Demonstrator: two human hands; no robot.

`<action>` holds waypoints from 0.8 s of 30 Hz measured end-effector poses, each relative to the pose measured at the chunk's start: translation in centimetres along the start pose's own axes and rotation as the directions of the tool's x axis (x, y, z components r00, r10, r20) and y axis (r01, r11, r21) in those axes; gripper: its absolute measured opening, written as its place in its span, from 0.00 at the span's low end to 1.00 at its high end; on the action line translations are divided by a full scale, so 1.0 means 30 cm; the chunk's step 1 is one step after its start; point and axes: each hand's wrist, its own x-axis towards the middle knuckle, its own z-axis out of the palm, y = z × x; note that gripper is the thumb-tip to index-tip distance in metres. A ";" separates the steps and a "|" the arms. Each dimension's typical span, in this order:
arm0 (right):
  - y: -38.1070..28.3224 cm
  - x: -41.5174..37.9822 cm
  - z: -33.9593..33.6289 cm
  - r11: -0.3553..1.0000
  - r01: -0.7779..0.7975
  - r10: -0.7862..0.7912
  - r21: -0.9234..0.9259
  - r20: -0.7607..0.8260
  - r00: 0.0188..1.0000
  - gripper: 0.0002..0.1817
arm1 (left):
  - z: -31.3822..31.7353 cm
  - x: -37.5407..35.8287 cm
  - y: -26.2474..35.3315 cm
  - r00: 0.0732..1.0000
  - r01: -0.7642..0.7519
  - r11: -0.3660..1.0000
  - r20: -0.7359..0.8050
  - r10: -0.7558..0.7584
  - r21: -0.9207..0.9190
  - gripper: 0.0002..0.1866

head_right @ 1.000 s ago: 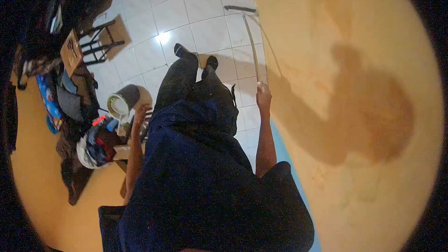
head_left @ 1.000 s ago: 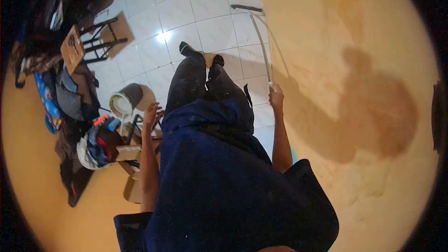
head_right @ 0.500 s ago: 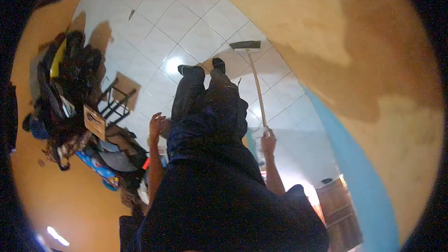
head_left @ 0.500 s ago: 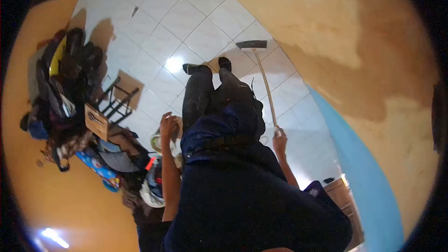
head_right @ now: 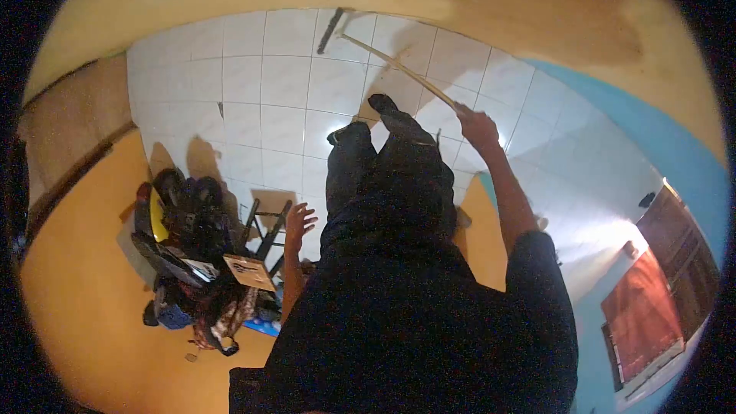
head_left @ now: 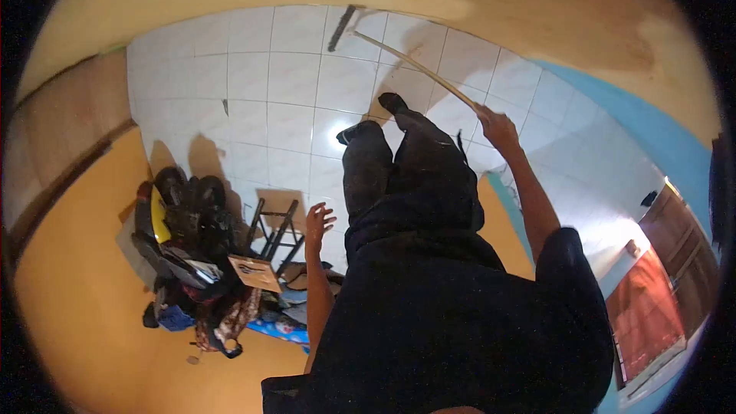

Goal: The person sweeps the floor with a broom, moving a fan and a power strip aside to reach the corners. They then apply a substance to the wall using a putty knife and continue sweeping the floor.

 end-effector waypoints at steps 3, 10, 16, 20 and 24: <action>0.005 0.053 0.041 0.989 -0.137 0.136 0.054 0.029 0.990 0.18 | -0.046 -0.024 0.030 0.999 0.050 0.997 0.004 -0.050 0.063 0.21; 0.145 -0.449 0.271 0.888 -0.384 0.387 0.253 0.040 0.921 0.18 | -0.087 0.050 0.129 0.985 -0.131 0.982 -0.091 0.144 0.139 0.23; 0.048 -0.909 0.277 0.759 -0.518 0.539 0.395 0.066 0.840 0.17 | 0.076 0.077 0.289 0.988 -0.156 0.962 0.038 0.151 0.223 0.21; 0.072 -1.026 0.246 0.806 -0.398 0.475 0.437 -0.078 0.876 0.16 | 0.166 0.064 0.340 0.978 -0.201 0.937 0.109 0.177 0.285 0.19; 0.106 -0.969 0.137 0.842 -0.410 0.439 0.351 -0.004 0.898 0.15 | 0.170 0.096 0.362 0.981 -0.181 0.908 0.139 0.138 0.378 0.22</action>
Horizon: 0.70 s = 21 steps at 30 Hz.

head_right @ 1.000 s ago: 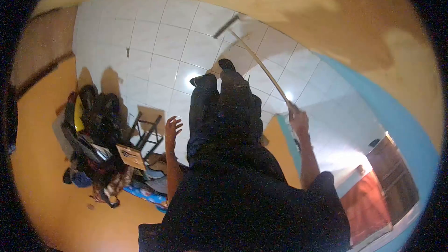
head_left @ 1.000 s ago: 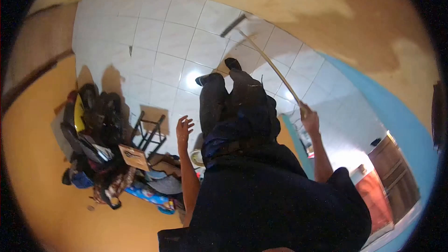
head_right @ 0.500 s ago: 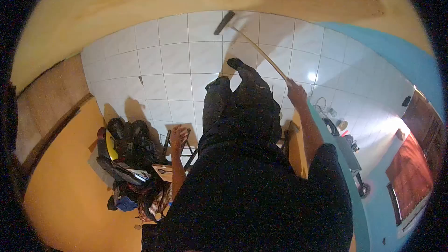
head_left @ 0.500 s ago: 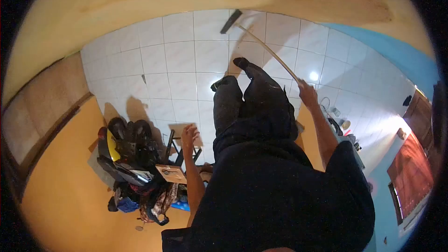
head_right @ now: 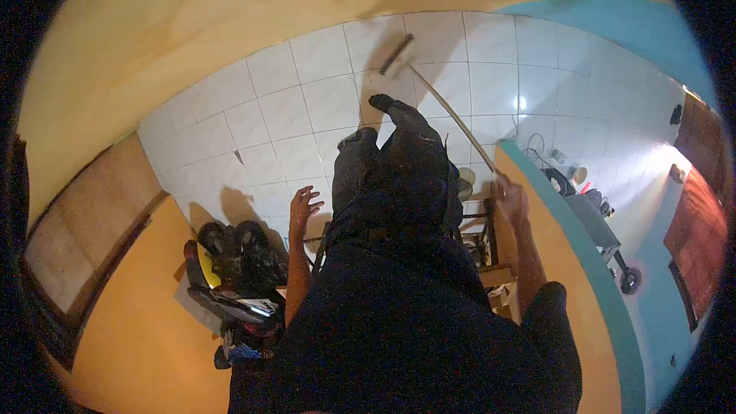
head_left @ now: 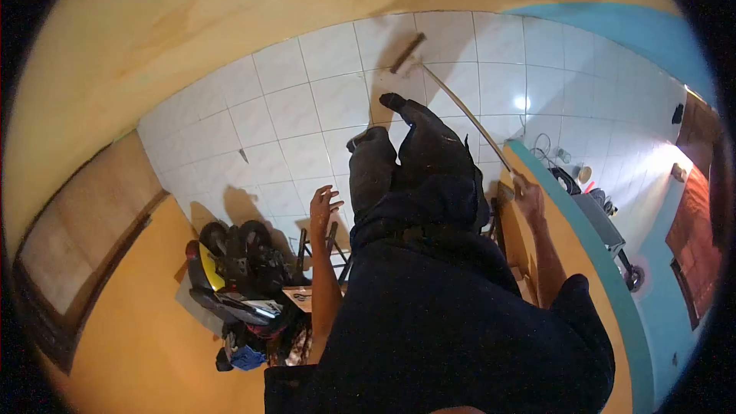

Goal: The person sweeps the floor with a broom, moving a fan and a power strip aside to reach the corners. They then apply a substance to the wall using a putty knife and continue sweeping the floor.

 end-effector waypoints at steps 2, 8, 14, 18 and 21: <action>-0.013 0.094 -0.009 0.995 0.040 -0.043 -0.088 -0.029 0.999 0.17 | -0.009 0.004 -0.001 1.000 0.028 0.999 -0.001 -0.028 0.032 0.22; -0.146 0.425 0.057 0.987 -0.154 0.157 -0.052 0.060 0.986 0.18 | -0.083 -0.020 -0.017 0.998 0.046 0.996 -0.048 -0.042 0.071 0.17; -0.060 0.280 0.215 0.980 -0.195 0.197 0.032 -0.072 0.978 0.18 | -0.148 -0.022 -0.019 0.996 0.016 0.998 -0.092 -0.010 0.065 0.23; -0.029 0.030 0.273 0.945 -0.313 0.316 0.094 -0.024 0.948 0.19 | -0.115 -0.038 -0.013 0.998 0.011 0.999 -0.070 -0.009 0.041 0.21; -0.016 -0.112 0.307 0.999 -0.022 0.013 -0.027 -0.275 0.961 0.19 | -0.078 -0.008 -0.029 0.998 0.052 0.998 -0.050 -0.050 0.037 0.19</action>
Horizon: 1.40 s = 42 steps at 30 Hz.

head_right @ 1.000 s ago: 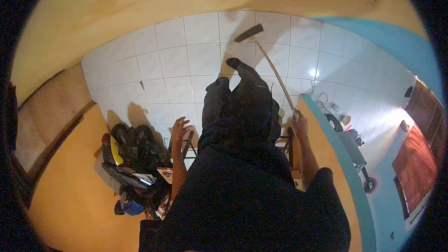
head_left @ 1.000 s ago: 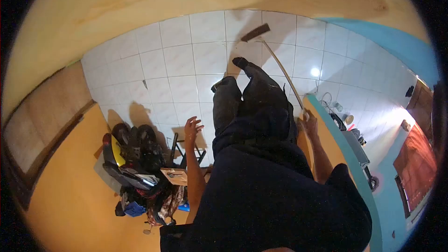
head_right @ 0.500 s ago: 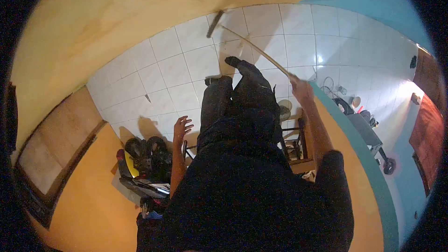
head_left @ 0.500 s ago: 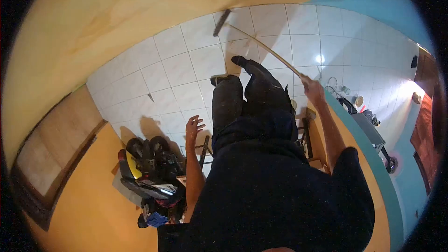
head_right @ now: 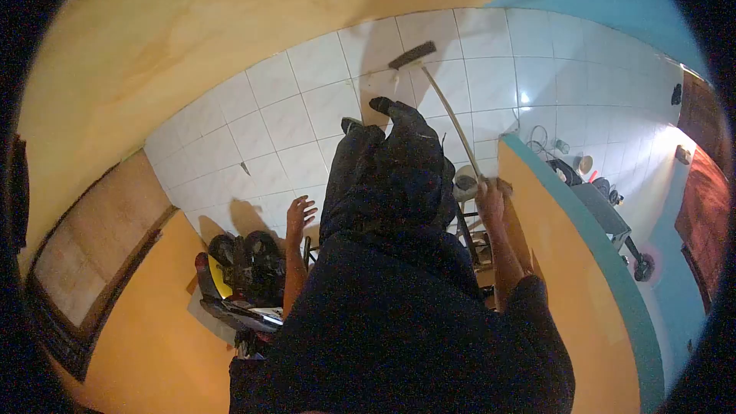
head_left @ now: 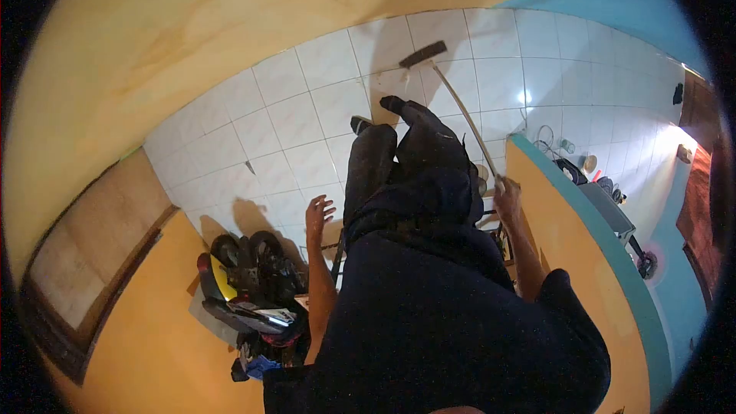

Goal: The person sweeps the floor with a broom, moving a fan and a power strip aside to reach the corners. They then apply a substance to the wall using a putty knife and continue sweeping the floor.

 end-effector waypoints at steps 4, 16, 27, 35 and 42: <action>-0.084 -0.009 -0.110 0.921 -0.370 0.335 0.124 0.239 0.911 0.18 | 0.017 0.028 -0.023 0.998 -0.001 1.000 0.055 0.001 -0.001 0.20; -0.093 0.381 -0.006 0.952 -0.228 0.250 0.203 -0.091 0.964 0.15 | -0.032 0.025 0.094 0.999 -0.024 0.999 0.025 0.023 0.039 0.23; -0.061 0.007 -0.074 0.823 -0.528 0.490 0.207 0.209 0.846 0.17 | -0.037 0.033 0.108 0.999 -0.039 0.999 -0.012 0.039 0.028 0.22; -0.087 0.035 -0.265 0.983 -0.172 0.165 0.065 0.105 0.981 0.16 | 0.047 0.039 0.029 0.998 -0.015 1.000 0.055 0.015 0.000 0.21; -0.077 0.383 -0.309 0.972 0.113 -0.170 0.207 0.283 0.944 0.14 | 0.137 -0.027 -0.067 0.994 -0.074 0.975 -0.093 0.055 -0.210 0.22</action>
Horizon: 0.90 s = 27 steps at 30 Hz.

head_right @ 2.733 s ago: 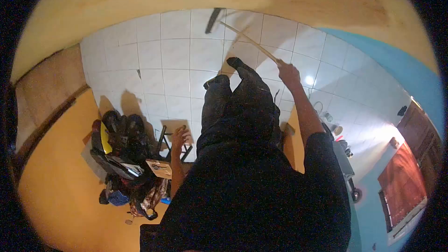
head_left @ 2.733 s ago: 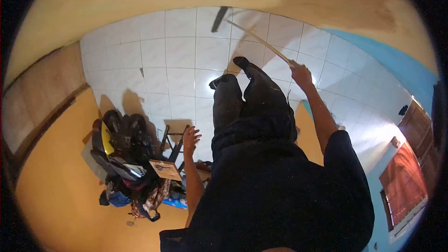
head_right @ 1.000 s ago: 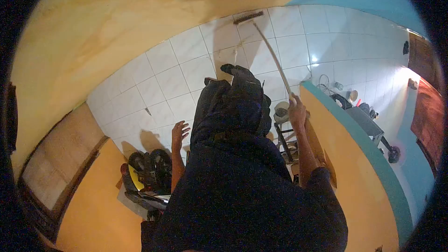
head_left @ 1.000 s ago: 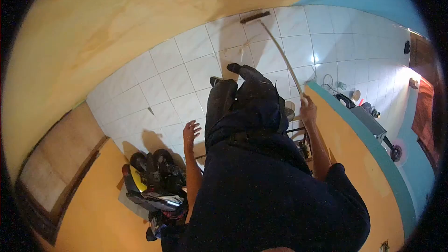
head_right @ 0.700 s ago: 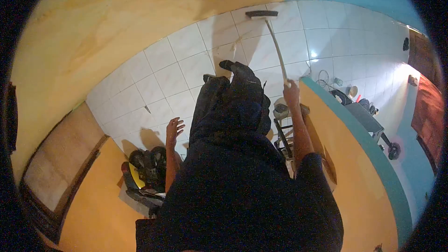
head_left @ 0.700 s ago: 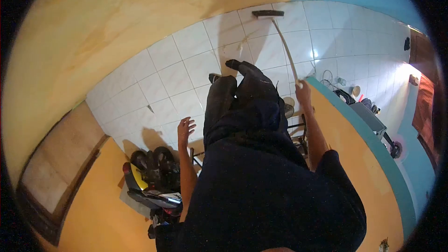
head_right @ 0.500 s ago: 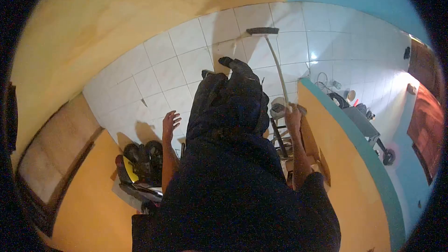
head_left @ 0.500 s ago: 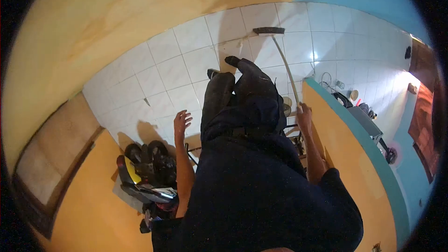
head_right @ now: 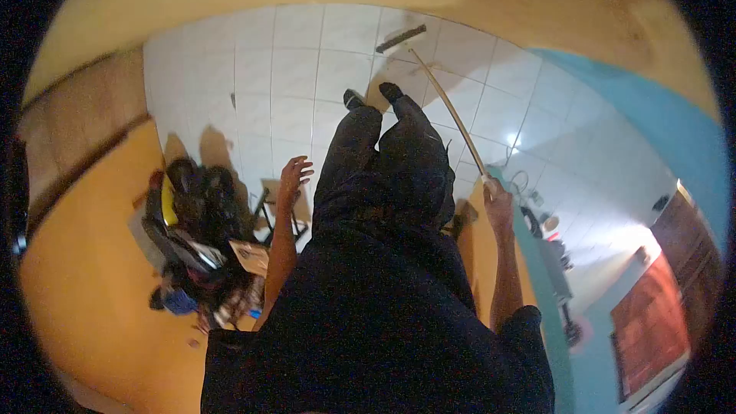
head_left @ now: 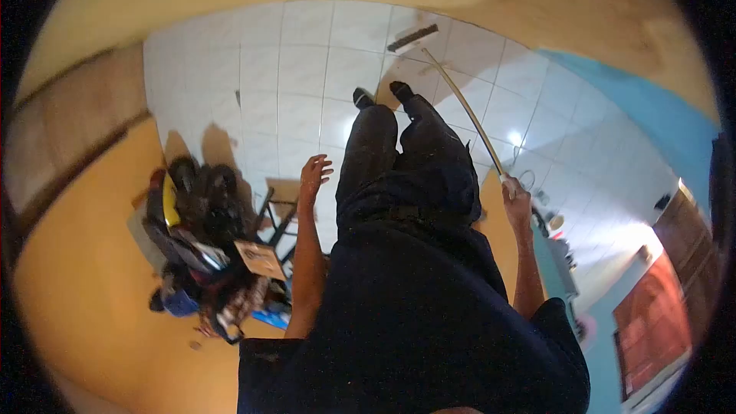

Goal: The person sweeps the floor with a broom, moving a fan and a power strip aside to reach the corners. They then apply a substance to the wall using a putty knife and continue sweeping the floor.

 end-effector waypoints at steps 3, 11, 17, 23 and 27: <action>-0.156 0.253 -0.071 0.996 -0.017 0.037 -0.093 0.218 0.975 0.15 | 0.047 -0.063 -0.059 0.996 0.002 0.995 -0.090 -0.012 -0.105 0.21; -0.371 0.752 0.245 0.843 0.522 -0.444 -0.130 0.379 0.812 0.17 | 0.300 -0.340 -0.501 0.938 0.084 0.799 -0.224 -0.266 -0.595 0.19; -0.387 0.759 0.338 0.734 0.615 -0.359 -0.289 0.604 0.712 0.17 | 0.669 -0.500 -0.862 0.831 0.080 0.494 -0.216 -0.513 -0.866 0.19; -0.114 0.602 0.104 0.688 0.627 -0.338 -0.367 0.602 0.723 0.20 | 1.039 -0.596 -0.955 0.812 0.099 0.291 -0.091 -0.576 -0.952 0.20; 0.013 0.493 -0.108 0.690 0.575 -0.228 -0.438 0.623 0.748 0.22 | 1.303 -0.595 -1.047 0.835 0.034 0.263 -0.117 -0.537 -0.964 0.23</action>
